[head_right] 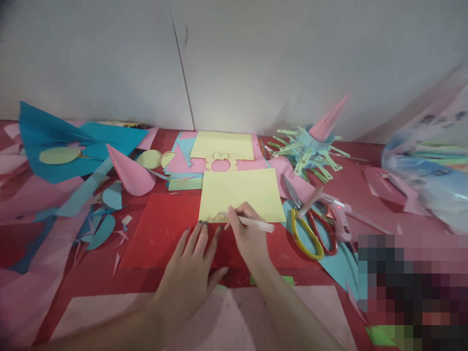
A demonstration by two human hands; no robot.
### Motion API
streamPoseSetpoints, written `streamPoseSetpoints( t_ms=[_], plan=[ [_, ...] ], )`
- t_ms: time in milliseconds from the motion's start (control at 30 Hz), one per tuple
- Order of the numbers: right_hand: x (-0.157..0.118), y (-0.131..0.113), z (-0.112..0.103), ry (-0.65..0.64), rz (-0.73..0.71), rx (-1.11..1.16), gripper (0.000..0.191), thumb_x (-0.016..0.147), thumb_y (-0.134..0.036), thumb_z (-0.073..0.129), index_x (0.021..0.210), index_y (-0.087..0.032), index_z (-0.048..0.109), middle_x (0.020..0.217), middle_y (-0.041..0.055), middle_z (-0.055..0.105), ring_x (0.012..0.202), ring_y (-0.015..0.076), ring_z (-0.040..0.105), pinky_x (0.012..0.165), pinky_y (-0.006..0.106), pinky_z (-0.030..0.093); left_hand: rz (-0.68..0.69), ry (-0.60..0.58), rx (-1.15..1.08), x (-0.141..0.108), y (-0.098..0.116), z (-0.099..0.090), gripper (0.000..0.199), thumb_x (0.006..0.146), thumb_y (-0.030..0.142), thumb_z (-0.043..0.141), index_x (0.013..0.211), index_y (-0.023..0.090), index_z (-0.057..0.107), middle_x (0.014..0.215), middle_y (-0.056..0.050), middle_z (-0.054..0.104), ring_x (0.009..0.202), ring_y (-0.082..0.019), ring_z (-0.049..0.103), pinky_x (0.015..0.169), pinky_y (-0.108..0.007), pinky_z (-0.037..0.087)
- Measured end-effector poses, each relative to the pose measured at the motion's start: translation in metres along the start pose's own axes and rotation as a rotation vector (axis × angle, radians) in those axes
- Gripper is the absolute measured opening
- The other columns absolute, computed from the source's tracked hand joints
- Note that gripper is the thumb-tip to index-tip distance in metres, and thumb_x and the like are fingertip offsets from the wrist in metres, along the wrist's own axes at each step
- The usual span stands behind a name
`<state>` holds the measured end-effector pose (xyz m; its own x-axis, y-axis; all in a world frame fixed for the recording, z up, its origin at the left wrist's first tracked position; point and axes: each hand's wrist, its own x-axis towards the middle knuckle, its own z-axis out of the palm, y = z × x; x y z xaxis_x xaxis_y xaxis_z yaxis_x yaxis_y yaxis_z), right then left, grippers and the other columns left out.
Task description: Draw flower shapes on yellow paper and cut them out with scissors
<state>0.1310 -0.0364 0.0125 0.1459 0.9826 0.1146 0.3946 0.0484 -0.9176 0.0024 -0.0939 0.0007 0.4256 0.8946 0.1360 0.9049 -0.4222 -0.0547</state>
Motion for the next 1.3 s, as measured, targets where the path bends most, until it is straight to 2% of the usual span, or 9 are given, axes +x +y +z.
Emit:
streamPoseSetpoints(
  t_ms=[100,300,500,667,933,1167,1300],
  plan=[
    [-0.0002,-0.0007,0.0004,-0.002,0.005,-0.007,0.026,0.081,-0.036,0.051,0.06,-0.021,0.047,0.05,-0.0041,0.058,0.052,0.0124,0.056,0.058,0.024,0.041,-0.003,0.0,-0.002,-0.0005,-0.0002,0.0004,0.06,0.086,0.048,0.022,0.129,0.01,0.038,0.124,-0.018,0.047,0.12,-0.031,0.036,0.098,-0.048,0.029],
    [-0.001,-0.0001,-0.0003,0.102,0.015,-0.038,0.028,0.081,-0.036,0.05,0.058,-0.02,0.046,0.048,-0.0036,0.057,0.049,0.0122,0.053,0.054,0.024,0.04,-0.001,0.001,-0.01,-0.0003,-0.0007,0.0004,0.059,0.086,0.048,0.022,0.127,0.01,0.04,0.125,-0.019,0.046,0.121,-0.032,0.036,0.098,-0.048,0.029],
    [-0.0013,-0.0007,0.0002,0.026,-0.005,-0.031,0.027,0.081,-0.036,0.051,0.059,-0.02,0.047,0.051,-0.0031,0.059,0.053,0.0126,0.056,0.057,0.024,0.041,-0.002,0.002,-0.006,0.0005,-0.0005,0.0004,0.06,0.085,0.049,0.022,0.128,0.011,0.039,0.124,-0.018,0.047,0.121,-0.031,0.036,0.098,-0.047,0.029],
    [-0.0013,-0.0002,-0.0001,0.106,-0.002,-0.053,0.028,0.081,-0.036,0.05,0.058,-0.02,0.045,0.047,-0.0042,0.056,0.048,0.0114,0.052,0.053,0.023,0.039,-0.004,0.0,-0.008,0.0007,-0.0007,0.0006,0.06,0.085,0.049,0.022,0.128,0.011,0.039,0.125,-0.018,0.047,0.121,-0.031,0.036,0.098,-0.047,0.03],
    [-0.0012,-0.0011,0.0005,0.014,-0.011,-0.025,0.027,0.081,-0.035,0.051,0.058,-0.02,0.047,0.05,-0.0035,0.058,0.052,0.0126,0.056,0.057,0.024,0.042,0.002,0.01,-0.01,-0.0013,-0.0007,-0.0002,0.059,0.085,0.048,0.023,0.128,0.011,0.039,0.124,-0.019,0.047,0.12,-0.032,0.036,0.097,-0.048,0.03],
    [-0.0021,-0.0011,0.0009,0.113,0.017,-0.07,0.028,0.081,-0.036,0.049,0.058,-0.021,0.044,0.048,-0.0041,0.056,0.048,0.0114,0.053,0.054,0.023,0.04,0.0,0.015,-0.018,-0.0001,-0.0007,0.0022,0.059,0.085,0.048,0.023,0.128,0.01,0.039,0.125,-0.019,0.046,0.121,-0.031,0.036,0.098,-0.047,0.029],
    [-0.0017,-0.002,0.0001,0.073,0.007,-0.026,0.027,0.081,-0.035,0.05,0.059,-0.02,0.045,0.049,-0.0039,0.058,0.052,0.0121,0.055,0.057,0.023,0.041,-0.002,0.018,-0.008,-0.0005,-0.001,0.0019,0.06,0.085,0.049,0.024,0.127,0.011,0.04,0.124,-0.018,0.047,0.12,-0.031,0.037,0.098,-0.047,0.029]
  ],
)
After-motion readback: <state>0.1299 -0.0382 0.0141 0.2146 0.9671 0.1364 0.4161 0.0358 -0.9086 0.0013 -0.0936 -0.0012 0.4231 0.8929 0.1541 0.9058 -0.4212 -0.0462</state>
